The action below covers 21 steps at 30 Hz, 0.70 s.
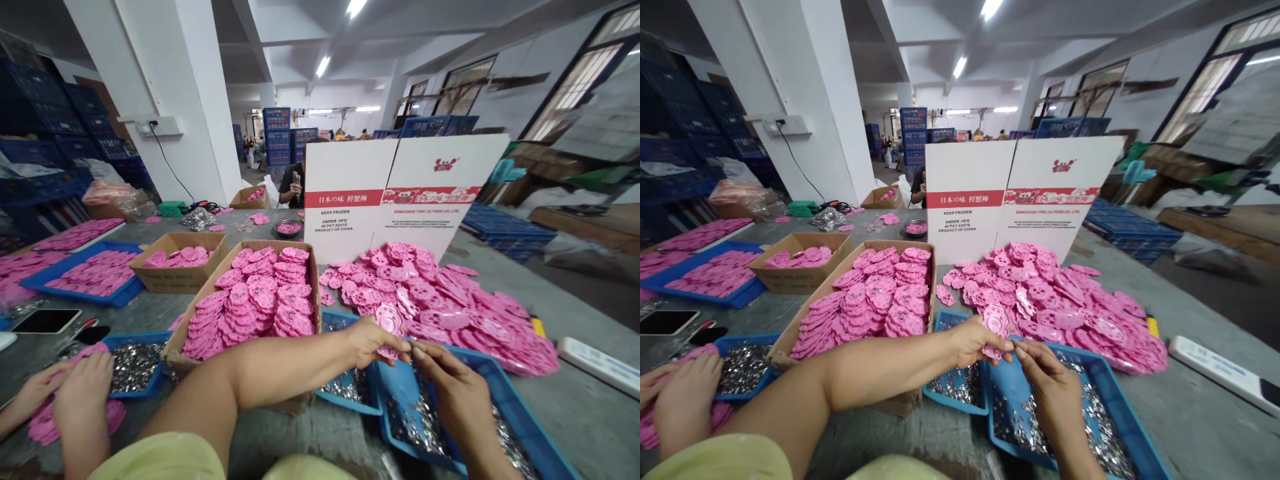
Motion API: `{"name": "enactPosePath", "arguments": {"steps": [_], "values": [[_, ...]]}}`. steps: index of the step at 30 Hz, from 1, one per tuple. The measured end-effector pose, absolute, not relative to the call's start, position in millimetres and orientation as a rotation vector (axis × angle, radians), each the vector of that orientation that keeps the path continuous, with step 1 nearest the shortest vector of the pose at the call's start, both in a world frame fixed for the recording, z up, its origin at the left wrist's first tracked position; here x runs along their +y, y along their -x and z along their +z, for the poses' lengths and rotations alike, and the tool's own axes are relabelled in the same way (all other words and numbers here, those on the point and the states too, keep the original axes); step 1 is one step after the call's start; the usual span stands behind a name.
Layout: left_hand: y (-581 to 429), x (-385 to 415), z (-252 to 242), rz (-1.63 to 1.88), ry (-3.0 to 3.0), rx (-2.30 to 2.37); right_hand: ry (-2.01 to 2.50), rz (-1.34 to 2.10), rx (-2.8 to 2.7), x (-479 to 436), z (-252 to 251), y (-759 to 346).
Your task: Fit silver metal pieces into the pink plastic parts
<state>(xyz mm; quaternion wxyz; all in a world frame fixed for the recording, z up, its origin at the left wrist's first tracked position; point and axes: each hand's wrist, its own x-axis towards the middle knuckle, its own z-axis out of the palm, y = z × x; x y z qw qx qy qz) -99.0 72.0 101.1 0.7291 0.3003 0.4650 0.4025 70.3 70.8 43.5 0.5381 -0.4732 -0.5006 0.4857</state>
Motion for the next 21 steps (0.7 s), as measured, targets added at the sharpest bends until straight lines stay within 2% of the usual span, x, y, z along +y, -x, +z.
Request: {"name": "enactPosePath", "arguments": {"steps": [11,21], "values": [[100,70,107,0.995,-0.751,0.974,1.047,0.994,-1.232,66,63,-58],[99,78,111,1.077,-0.878,0.963,0.907,1.113,-1.111,75,67,-49]]}}
